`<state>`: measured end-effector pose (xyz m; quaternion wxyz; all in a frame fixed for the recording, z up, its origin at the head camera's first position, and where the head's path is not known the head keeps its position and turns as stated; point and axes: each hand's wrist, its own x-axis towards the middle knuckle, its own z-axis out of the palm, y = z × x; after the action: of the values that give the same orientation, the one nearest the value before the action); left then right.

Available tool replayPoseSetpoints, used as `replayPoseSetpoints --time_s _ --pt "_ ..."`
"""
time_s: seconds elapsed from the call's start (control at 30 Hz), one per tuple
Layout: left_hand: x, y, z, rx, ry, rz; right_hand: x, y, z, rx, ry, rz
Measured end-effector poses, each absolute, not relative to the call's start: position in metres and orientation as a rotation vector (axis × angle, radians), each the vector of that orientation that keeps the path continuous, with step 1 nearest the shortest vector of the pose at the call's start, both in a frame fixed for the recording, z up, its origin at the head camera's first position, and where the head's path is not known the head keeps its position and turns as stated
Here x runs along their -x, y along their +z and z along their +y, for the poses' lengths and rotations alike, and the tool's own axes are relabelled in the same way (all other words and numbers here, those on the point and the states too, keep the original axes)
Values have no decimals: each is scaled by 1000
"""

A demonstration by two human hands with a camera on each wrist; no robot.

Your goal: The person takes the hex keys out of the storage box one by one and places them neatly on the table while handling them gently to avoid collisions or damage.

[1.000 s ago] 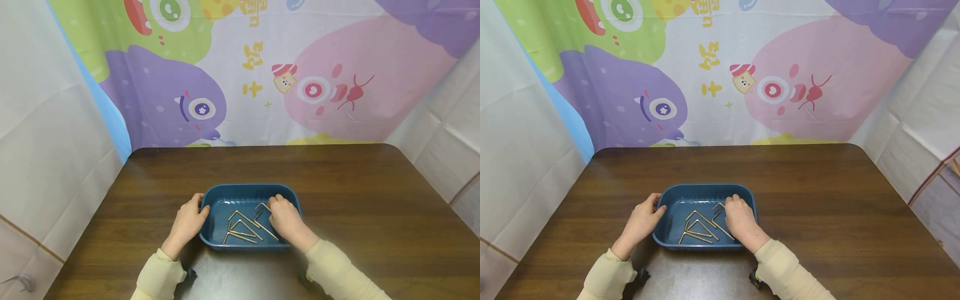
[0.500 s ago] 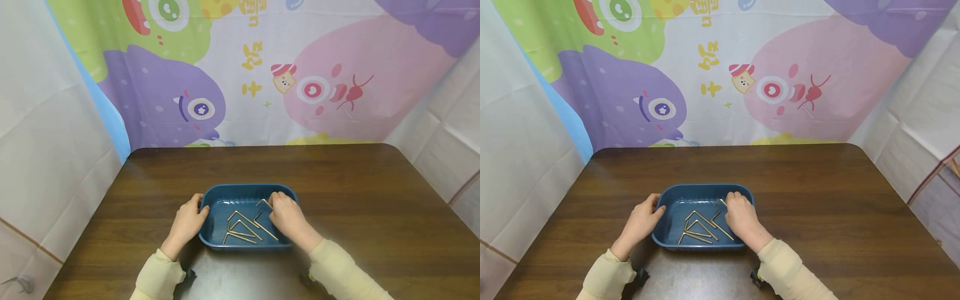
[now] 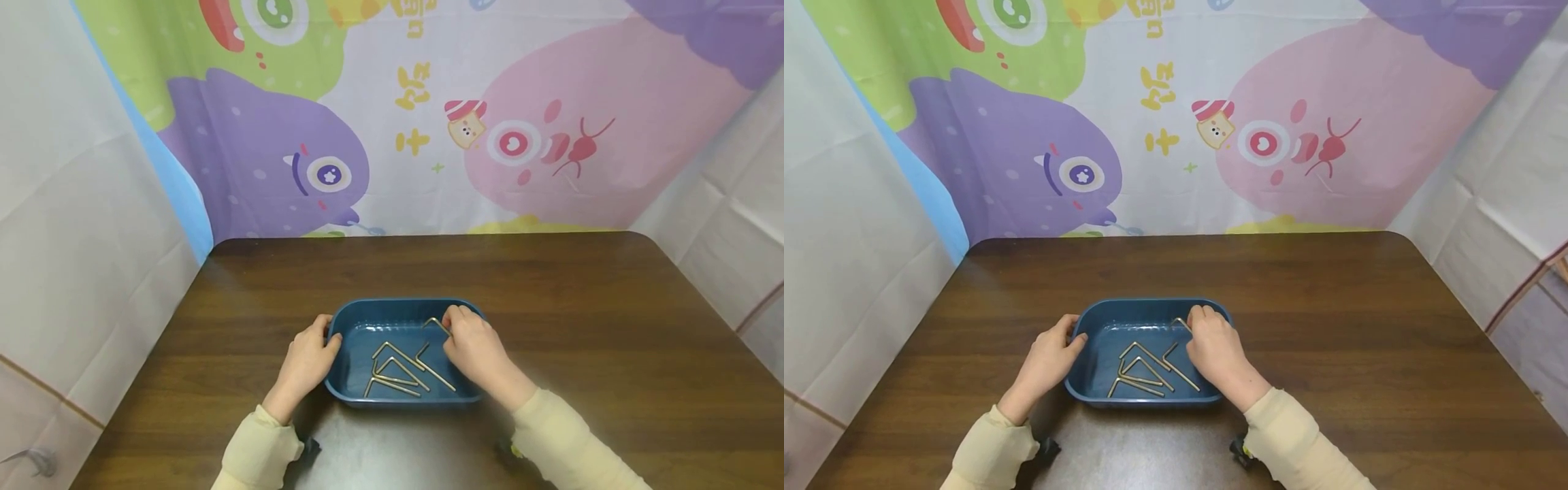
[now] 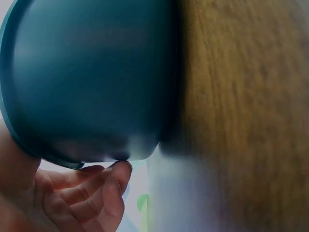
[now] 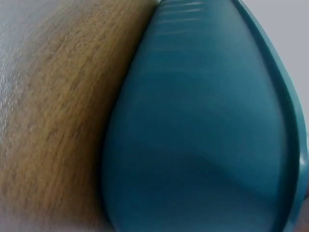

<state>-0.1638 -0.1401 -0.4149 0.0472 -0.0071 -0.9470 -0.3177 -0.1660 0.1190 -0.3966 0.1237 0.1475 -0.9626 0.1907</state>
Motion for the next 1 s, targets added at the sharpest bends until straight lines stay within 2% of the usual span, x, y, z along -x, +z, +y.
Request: replayPoseSetpoints --time_s 1.0 --pt "163 -415 -140 35 -968 -2896 164 -380 137 -414 649 -2636"
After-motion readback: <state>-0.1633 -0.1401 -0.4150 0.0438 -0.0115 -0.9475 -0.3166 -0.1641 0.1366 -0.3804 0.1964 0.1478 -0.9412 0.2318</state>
